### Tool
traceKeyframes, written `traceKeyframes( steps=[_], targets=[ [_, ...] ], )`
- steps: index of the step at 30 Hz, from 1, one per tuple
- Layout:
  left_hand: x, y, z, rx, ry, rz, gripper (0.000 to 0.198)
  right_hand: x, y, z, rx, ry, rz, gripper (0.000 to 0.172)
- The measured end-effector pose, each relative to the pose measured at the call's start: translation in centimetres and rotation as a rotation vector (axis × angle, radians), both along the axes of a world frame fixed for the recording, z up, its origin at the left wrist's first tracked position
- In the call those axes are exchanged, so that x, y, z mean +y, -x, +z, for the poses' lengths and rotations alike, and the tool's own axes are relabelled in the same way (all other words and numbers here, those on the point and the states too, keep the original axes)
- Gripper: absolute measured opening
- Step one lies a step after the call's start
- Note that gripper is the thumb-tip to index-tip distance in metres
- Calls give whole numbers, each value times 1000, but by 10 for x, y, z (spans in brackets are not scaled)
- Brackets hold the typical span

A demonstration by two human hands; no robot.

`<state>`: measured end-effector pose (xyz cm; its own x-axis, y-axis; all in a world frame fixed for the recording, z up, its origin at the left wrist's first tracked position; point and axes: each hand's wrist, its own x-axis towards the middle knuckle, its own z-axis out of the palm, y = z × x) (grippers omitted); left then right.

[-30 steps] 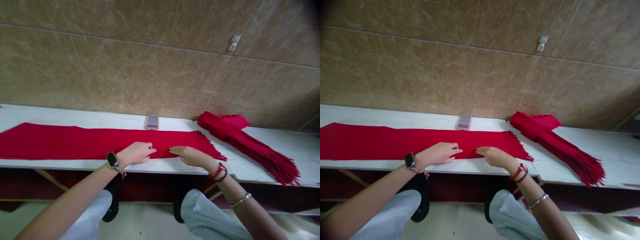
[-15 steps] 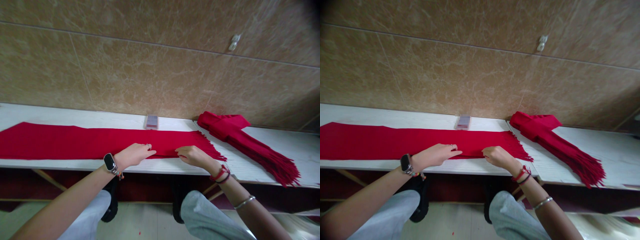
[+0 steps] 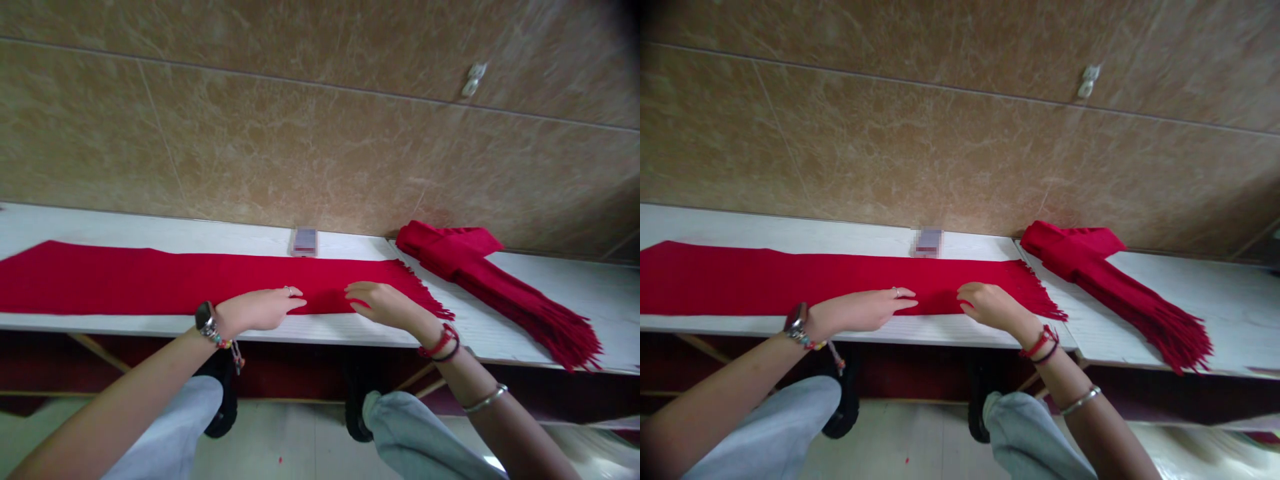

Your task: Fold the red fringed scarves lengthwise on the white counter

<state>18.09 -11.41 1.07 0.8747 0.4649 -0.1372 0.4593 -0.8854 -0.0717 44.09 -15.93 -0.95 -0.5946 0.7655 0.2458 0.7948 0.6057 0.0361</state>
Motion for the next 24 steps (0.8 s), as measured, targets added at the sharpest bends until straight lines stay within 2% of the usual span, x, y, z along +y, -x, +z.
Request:
traceKeyframes(
  steps=[3, 6, 11, 20, 24],
  targets=[
    [8, 7, 5, -23, -42, 79, 37, 8, 24, 2, -17, -8, 11, 22],
    [13, 16, 4, 22, -70, 156, 28, 14, 51, -4, -12, 33, 50, 21],
    [13, 29, -3, 18, -61, 136, 27, 18, 85, -14, -33, 23, 63, 19],
    [18, 45, -14, -62, -95, 41, 28, 21, 93, -15, -99, -39, 113, 17],
    [11, 44, -16, -55, -208, 56, 29, 20, 95, -18, -119, -77, 150, 18]
  ],
)
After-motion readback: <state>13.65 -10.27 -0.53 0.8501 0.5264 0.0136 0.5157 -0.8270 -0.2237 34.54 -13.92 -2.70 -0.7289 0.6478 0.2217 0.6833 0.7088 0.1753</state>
